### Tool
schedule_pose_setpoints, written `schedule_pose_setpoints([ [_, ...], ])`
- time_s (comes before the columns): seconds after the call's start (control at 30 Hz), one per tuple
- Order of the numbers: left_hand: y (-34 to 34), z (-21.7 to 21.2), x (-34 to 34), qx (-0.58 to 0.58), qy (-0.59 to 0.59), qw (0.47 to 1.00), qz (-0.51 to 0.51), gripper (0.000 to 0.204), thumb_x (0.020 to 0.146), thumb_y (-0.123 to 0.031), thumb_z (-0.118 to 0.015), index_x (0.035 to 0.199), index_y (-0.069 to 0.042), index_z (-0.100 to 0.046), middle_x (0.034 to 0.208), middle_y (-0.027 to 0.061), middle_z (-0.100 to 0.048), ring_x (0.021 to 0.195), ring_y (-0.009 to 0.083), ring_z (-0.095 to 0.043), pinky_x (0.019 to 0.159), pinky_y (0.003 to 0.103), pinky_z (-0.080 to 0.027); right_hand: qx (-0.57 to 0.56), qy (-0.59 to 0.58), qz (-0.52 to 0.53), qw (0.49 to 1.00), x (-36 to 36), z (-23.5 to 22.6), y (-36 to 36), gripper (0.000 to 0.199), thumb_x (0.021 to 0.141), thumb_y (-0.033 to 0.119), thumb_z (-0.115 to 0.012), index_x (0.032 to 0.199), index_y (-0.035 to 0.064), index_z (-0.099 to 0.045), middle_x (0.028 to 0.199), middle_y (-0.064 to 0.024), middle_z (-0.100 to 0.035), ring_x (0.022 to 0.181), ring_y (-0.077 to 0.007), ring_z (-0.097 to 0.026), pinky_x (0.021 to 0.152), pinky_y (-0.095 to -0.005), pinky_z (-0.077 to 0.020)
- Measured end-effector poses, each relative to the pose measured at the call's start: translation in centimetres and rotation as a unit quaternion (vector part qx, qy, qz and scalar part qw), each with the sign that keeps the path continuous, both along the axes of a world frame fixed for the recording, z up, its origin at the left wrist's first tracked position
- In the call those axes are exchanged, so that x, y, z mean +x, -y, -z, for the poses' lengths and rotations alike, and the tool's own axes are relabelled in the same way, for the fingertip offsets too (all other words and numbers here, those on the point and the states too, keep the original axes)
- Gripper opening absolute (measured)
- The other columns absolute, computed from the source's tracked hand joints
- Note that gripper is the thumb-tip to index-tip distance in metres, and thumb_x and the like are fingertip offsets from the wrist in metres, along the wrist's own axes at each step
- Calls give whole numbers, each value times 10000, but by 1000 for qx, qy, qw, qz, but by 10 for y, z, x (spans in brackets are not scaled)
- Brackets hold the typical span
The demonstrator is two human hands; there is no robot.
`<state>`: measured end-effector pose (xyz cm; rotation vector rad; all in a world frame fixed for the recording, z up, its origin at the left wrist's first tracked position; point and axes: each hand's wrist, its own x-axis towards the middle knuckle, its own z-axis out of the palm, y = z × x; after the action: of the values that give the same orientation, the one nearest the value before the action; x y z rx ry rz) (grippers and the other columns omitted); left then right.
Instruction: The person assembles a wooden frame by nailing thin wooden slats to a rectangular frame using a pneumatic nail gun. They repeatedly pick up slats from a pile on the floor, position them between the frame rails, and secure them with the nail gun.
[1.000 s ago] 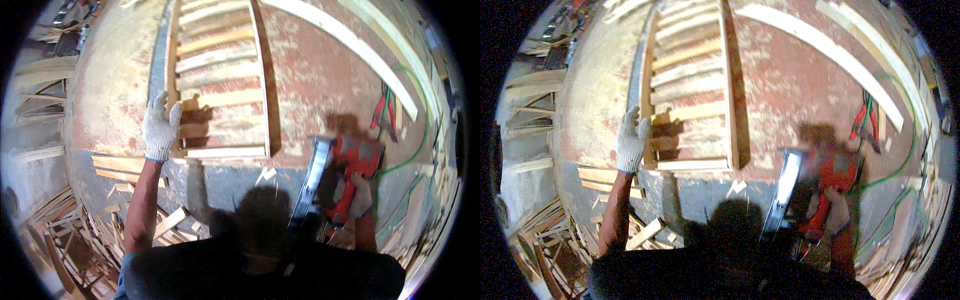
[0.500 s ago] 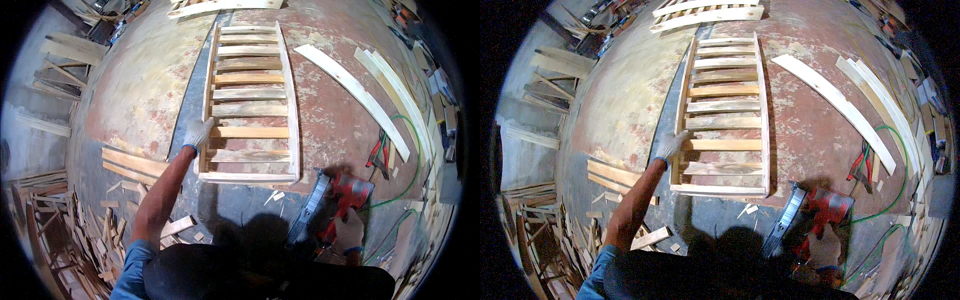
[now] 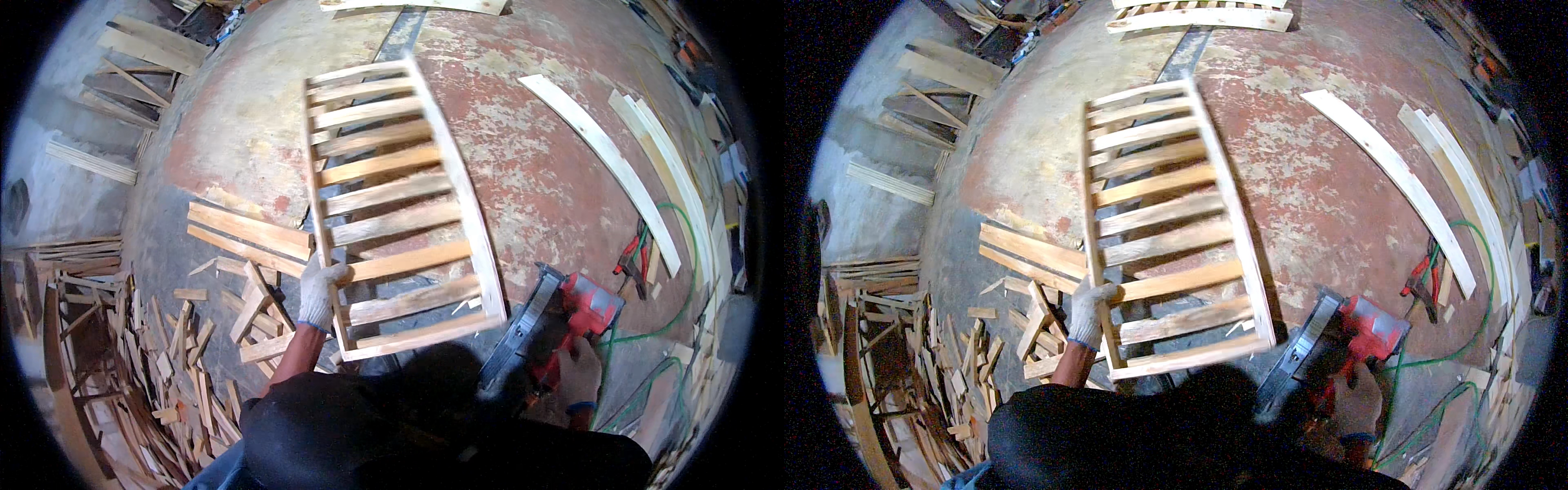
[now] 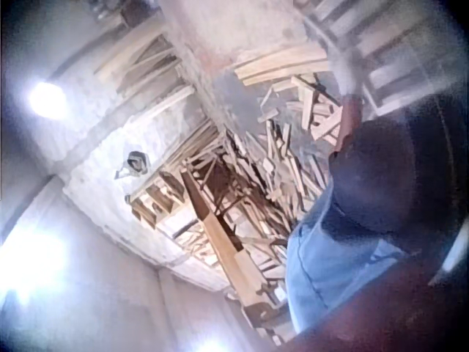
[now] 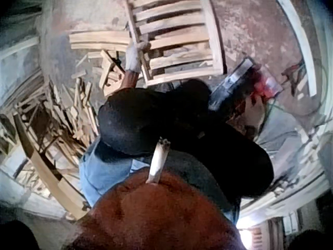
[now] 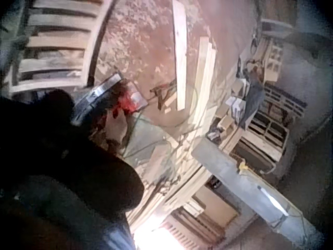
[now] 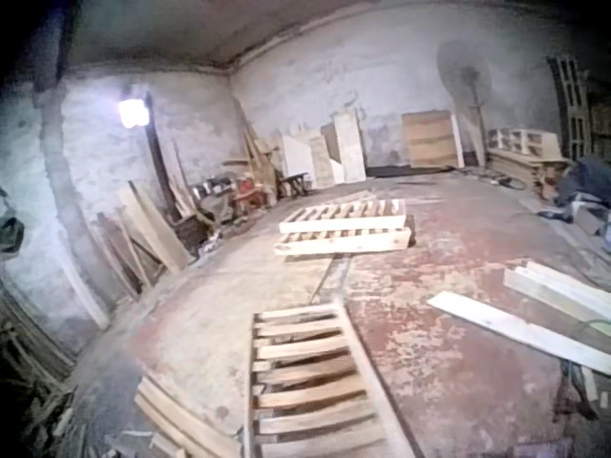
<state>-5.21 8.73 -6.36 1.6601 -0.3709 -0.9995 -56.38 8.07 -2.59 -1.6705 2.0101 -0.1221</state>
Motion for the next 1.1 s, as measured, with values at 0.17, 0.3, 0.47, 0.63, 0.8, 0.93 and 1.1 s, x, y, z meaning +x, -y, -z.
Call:
schedule_pose_setpoints([
  [0.17, 32, 9, -4, -117, -44, 989, -75, 176, 813, -66, -656, 956, -59, -552, 782, 20, -574, 616, 137, -508, 535, 266, -388, 14, -29, -1, 999, -6, 9, 3, 412, 884, 333, -696, 1167, 36, -665, 1116, -231, -707, 1026, -422, -676, 906, -495, -534],
  [0.3, 108, -2, -52, -80, -64, 995, -7, 251, 957, -339, -684, 984, -97, -623, 862, 5, -607, 704, 128, -537, 636, 274, -422, 46, -62, -13, 997, -3, 7, 8, 436, 887, 356, -684, 1182, 35, -660, 1095, -235, -710, 1003, -418, -684, 893, -503, -537],
  [0.47, 109, 6, -46, 0, 347, 894, 283, 565, 990, -384, -662, 1381, 17, -595, 1303, 182, -669, 1198, 268, -639, 1047, 365, -480, 41, -54, -13, 998, 8, -16, 18, 422, 892, 353, -682, 1173, 40, -657, 1033, -217, -722, 965, -417, -689, 870, -489, -543],
  [0.63, 76, 27, 86, 65, 630, 735, 242, 261, 960, -258, -560, 1068, -63, -696, 1034, 210, -690, 993, 422, -626, 906, 505, -483, 38, 89, -40, 995, 35, -22, 43, 350, 898, 335, -684, 1102, 52, -654, 983, -205, -711, 921, -402, -688, 820, -460, -544],
  [0.8, 38, 39, 117, 154, 675, 648, 318, 338, 1027, -305, -491, 1101, -28, -669, 1092, 212, -663, 1030, 418, -608, 948, 507, -453, 72, 91, -148, 982, 85, -19, 73, 358, 903, 302, -662, 1160, 61, -602, 932, -209, -701, 901, -390, -700, 778, -480, -551],
  [0.93, -11, 40, 116, 178, 683, 643, 297, 320, 1024, -308, -496, 1023, -36, -665, 998, 196, -645, 946, 415, -594, 894, 509, -453, 35, 69, -230, 970, 129, -14, 100, 408, 902, 245, -663, 1260, 74, -566, 937, -208, -707, 917, -390, -703, 793, -458, -555],
  [1.1, -46, 28, 111, 363, 530, 685, 342, 345, 1028, -369, -499, 1117, -71, -648, 1047, 225, -658, 935, 402, -656, 877, 503, -479, 11, 83, -296, 952, 141, 0, 155, 487, 863, 176, -647, 1335, 95, -557, 851, -194, -667, 829, -408, -688, 750, -471, -555],
])
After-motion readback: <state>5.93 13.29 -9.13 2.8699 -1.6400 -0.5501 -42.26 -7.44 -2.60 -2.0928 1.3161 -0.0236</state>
